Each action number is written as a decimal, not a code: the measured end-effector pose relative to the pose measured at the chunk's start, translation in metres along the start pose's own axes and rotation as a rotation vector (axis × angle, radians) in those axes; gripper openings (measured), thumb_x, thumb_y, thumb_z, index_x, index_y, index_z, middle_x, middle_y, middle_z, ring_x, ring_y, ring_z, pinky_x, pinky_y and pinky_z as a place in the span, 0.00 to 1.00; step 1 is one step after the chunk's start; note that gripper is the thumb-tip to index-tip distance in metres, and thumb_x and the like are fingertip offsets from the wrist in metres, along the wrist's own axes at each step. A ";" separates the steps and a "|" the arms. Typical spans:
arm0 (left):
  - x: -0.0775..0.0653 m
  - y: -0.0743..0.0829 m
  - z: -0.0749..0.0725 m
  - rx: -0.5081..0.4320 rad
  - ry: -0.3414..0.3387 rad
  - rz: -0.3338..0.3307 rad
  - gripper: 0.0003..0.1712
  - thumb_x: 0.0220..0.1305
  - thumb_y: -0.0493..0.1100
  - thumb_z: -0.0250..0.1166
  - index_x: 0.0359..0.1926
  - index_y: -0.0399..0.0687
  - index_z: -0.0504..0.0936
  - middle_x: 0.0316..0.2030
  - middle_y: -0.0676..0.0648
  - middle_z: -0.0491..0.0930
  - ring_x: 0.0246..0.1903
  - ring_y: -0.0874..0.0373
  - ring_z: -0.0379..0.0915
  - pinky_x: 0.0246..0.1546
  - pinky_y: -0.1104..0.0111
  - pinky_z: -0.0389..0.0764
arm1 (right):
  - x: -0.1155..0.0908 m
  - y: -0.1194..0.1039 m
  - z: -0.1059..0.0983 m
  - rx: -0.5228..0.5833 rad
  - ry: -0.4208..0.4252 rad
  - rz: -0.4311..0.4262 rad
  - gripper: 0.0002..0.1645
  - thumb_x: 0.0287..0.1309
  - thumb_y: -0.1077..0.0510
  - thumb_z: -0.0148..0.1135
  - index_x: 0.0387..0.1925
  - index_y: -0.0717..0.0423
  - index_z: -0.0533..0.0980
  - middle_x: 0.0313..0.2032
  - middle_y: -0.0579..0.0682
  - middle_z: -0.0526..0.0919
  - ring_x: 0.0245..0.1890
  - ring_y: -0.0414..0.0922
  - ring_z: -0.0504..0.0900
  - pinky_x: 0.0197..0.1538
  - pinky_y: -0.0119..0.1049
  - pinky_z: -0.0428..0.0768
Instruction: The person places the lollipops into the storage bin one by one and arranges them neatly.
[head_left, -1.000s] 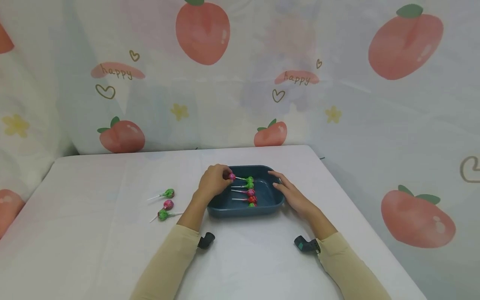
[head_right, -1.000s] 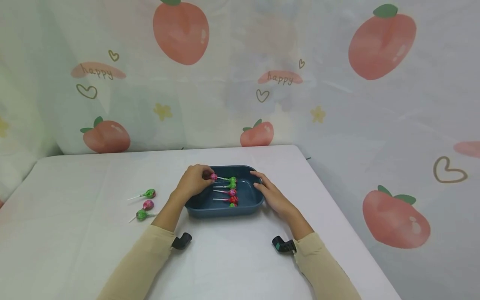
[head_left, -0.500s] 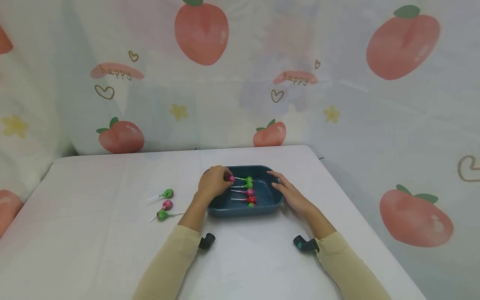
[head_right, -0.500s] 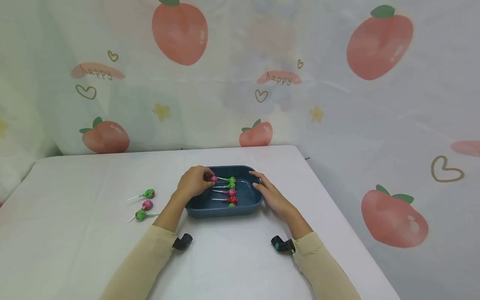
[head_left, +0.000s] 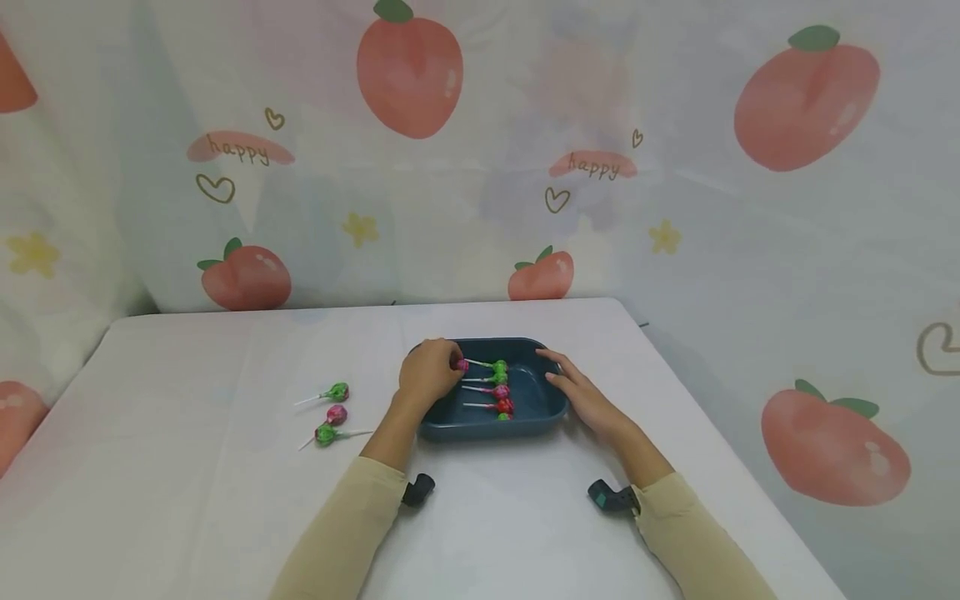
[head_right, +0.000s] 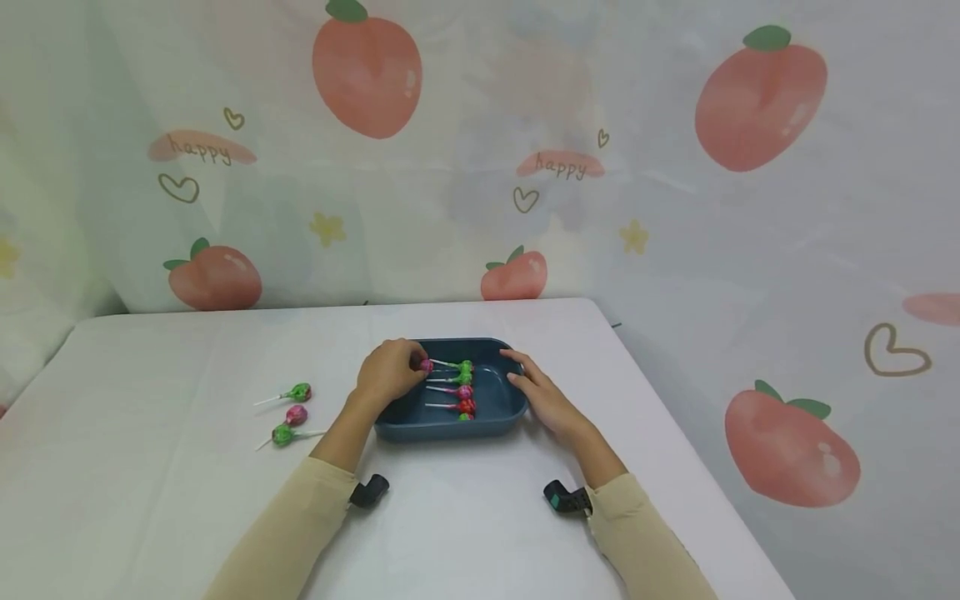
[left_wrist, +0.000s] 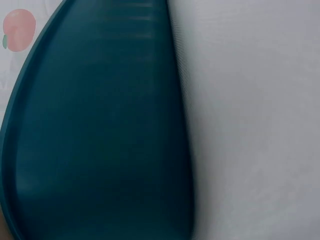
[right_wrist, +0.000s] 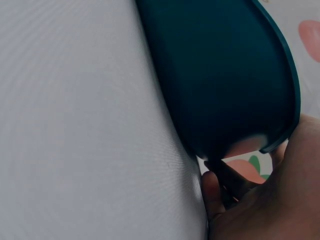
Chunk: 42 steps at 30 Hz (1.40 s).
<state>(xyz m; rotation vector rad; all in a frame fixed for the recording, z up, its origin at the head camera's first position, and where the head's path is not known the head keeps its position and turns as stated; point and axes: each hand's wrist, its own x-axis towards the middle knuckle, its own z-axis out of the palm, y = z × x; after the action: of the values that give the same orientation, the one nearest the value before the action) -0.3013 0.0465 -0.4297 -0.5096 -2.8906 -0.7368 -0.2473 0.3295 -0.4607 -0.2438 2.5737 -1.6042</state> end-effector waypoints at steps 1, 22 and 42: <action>0.000 0.000 0.001 0.006 0.000 -0.005 0.11 0.64 0.42 0.75 0.46 0.45 0.90 0.36 0.49 0.87 0.39 0.54 0.81 0.46 0.57 0.81 | 0.000 0.000 0.000 0.001 0.001 0.000 0.29 0.82 0.44 0.44 0.78 0.34 0.59 0.81 0.51 0.47 0.80 0.59 0.37 0.71 0.70 0.39; -0.001 0.003 0.006 0.160 -0.021 0.024 0.03 0.65 0.41 0.74 0.38 0.48 0.89 0.33 0.51 0.85 0.33 0.57 0.79 0.38 0.60 0.82 | -0.001 0.003 -0.001 -0.005 -0.003 -0.008 0.29 0.82 0.43 0.44 0.79 0.35 0.59 0.81 0.51 0.47 0.80 0.59 0.38 0.71 0.71 0.39; -0.001 -0.003 -0.001 -0.054 0.007 0.037 0.12 0.62 0.35 0.75 0.47 0.45 0.89 0.41 0.47 0.87 0.45 0.52 0.82 0.51 0.57 0.80 | 0.001 0.002 -0.001 -0.014 -0.002 0.004 0.29 0.81 0.42 0.43 0.78 0.34 0.59 0.81 0.52 0.46 0.80 0.60 0.37 0.71 0.71 0.40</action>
<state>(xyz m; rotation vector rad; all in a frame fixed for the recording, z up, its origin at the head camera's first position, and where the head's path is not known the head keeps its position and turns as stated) -0.3011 0.0429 -0.4302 -0.5635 -2.8540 -0.8121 -0.2490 0.3312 -0.4620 -0.2417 2.5832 -1.5837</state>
